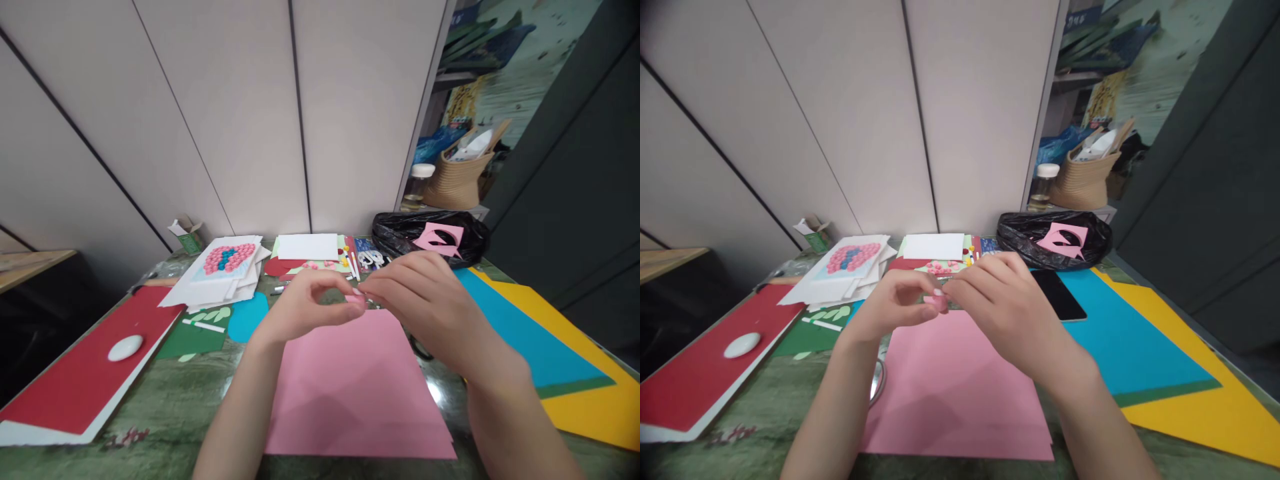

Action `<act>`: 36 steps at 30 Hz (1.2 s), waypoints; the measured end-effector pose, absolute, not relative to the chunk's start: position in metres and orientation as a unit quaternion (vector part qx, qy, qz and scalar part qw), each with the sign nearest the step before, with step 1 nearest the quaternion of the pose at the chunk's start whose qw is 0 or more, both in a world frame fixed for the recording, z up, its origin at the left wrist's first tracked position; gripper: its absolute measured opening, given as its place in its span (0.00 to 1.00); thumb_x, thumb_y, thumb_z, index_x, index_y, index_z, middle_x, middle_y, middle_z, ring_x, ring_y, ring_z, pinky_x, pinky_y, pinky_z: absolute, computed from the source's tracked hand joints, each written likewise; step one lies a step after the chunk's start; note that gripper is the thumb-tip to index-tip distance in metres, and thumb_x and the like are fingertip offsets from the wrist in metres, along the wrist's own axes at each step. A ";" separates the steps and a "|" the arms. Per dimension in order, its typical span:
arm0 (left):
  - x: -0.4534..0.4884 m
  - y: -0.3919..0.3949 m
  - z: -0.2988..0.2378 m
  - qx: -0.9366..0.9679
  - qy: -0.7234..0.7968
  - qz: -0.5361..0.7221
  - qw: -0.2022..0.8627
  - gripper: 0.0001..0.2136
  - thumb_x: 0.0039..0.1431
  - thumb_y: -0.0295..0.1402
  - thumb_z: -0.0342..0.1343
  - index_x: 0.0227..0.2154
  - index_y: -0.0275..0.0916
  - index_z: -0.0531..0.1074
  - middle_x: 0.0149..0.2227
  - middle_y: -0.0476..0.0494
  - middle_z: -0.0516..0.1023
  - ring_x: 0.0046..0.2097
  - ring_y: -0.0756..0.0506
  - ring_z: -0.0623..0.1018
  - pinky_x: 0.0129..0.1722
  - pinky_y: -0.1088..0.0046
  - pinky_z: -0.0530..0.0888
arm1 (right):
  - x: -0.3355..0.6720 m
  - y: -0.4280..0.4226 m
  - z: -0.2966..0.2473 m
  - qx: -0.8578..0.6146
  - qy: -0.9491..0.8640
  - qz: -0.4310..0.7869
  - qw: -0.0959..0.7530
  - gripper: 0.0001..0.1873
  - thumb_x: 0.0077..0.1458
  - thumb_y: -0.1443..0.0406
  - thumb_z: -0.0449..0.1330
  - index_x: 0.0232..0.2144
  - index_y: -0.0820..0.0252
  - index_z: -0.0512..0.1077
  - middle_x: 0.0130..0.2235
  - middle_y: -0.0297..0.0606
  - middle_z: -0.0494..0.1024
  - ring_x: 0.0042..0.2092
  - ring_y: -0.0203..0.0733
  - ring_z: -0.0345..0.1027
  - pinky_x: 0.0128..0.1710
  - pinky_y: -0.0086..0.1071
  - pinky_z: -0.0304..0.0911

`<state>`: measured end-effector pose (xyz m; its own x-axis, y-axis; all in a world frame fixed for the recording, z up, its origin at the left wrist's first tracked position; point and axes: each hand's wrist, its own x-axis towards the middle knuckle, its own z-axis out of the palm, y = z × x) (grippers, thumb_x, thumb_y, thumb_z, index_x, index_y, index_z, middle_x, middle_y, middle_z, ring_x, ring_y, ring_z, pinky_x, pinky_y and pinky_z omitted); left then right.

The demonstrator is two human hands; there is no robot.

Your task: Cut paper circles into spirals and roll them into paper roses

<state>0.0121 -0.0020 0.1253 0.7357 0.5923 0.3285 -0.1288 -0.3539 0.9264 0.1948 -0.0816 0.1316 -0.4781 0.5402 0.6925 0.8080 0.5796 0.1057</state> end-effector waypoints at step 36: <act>0.007 0.007 0.118 0.684 0.093 0.256 0.677 0.10 0.44 0.37 0.65 0.26 0.37 0.73 0.26 0.45 0.78 0.30 0.49 0.77 0.33 0.71 0.74 | 0.192 -0.084 0.132 -0.390 -0.825 -0.242 0.330 0.05 0.57 0.71 0.54 0.37 0.59 0.68 0.38 0.38 0.75 0.40 0.41 0.64 0.40 0.38 0.56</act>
<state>0.0073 0.0068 0.1177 0.8522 0.4730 0.2238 -0.2195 -0.0650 0.9734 0.1919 -0.0843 0.1324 -0.4779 0.4834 0.7334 0.8029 0.5791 0.1416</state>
